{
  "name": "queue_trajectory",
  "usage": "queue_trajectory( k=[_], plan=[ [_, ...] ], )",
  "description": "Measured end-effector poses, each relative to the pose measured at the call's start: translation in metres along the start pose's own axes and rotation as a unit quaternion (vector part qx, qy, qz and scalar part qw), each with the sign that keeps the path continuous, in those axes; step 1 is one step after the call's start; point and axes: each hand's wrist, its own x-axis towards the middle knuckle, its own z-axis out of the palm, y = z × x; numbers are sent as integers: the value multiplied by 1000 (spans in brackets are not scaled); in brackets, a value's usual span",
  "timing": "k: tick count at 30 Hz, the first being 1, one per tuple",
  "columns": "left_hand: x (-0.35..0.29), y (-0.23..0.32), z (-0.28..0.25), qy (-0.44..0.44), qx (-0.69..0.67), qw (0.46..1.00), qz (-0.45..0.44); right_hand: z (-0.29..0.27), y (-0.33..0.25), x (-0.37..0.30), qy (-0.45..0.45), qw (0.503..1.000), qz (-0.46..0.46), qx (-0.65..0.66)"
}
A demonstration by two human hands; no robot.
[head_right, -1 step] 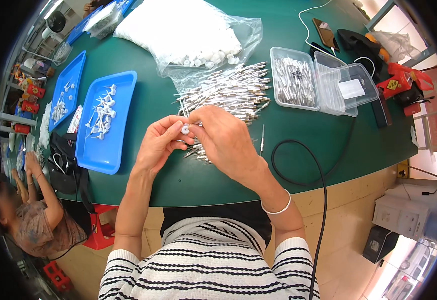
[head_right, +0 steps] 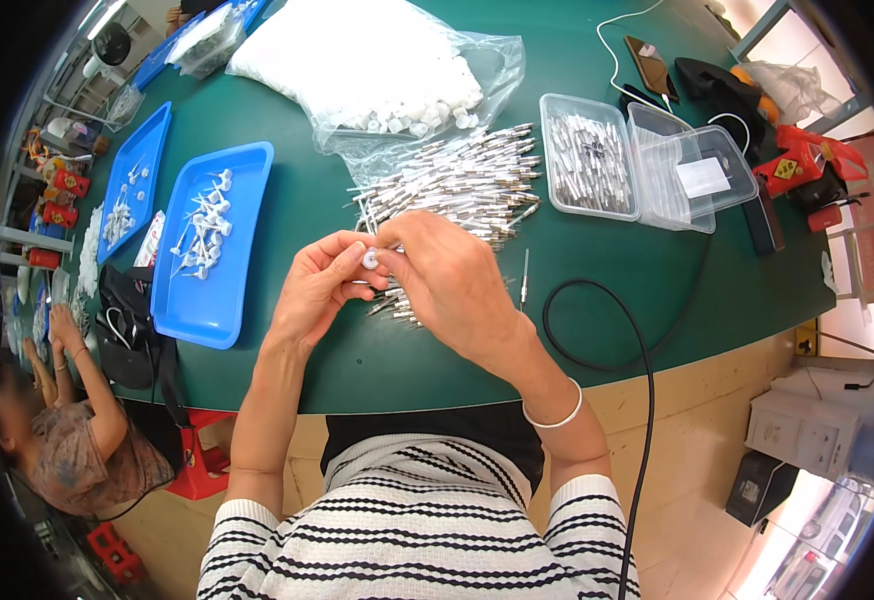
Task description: The person sits at a green workbench and repeatedly picks up small white plastic caps and silver metal rods. They insert the rods into the caps by hand and place the assembled units into a blue tray. The process is repetitive and involves handling small parts one at a time.
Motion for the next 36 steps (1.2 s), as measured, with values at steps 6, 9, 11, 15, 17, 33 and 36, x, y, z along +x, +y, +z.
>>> queue_trajectory(
  k=[6, 9, 11, 15, 17, 33, 36],
  plan=[
    [0, -1, 0, -3, 4, 1000, 4, 0, 1, 1, -1, 1000, -4, -2],
    [0, 1, 2, 7, 16, 1000, 2, -1, 0, 1, 3, 1000, 2, -2],
    [0, 0, 2, 10, 17, 1000, 8, -1, -1, 2, 6, 1000, 5, -3],
    [0, 0, 2, 20, 17, 1000, 13, -2, -3, 2, 9, 1000, 8, -3],
    [0, 0, 3, 20, 16, 1000, 14, -2, -3, 2, 8, 1000, 11, -2],
    [0, -1, 1, 13, 4, 1000, 17, -1, -1, -1, -1, 1000, 1, -10],
    [0, -1, 1, 13, 8, 1000, 18, -1, -1, -1, -1, 1000, -4, -14]
  ],
)
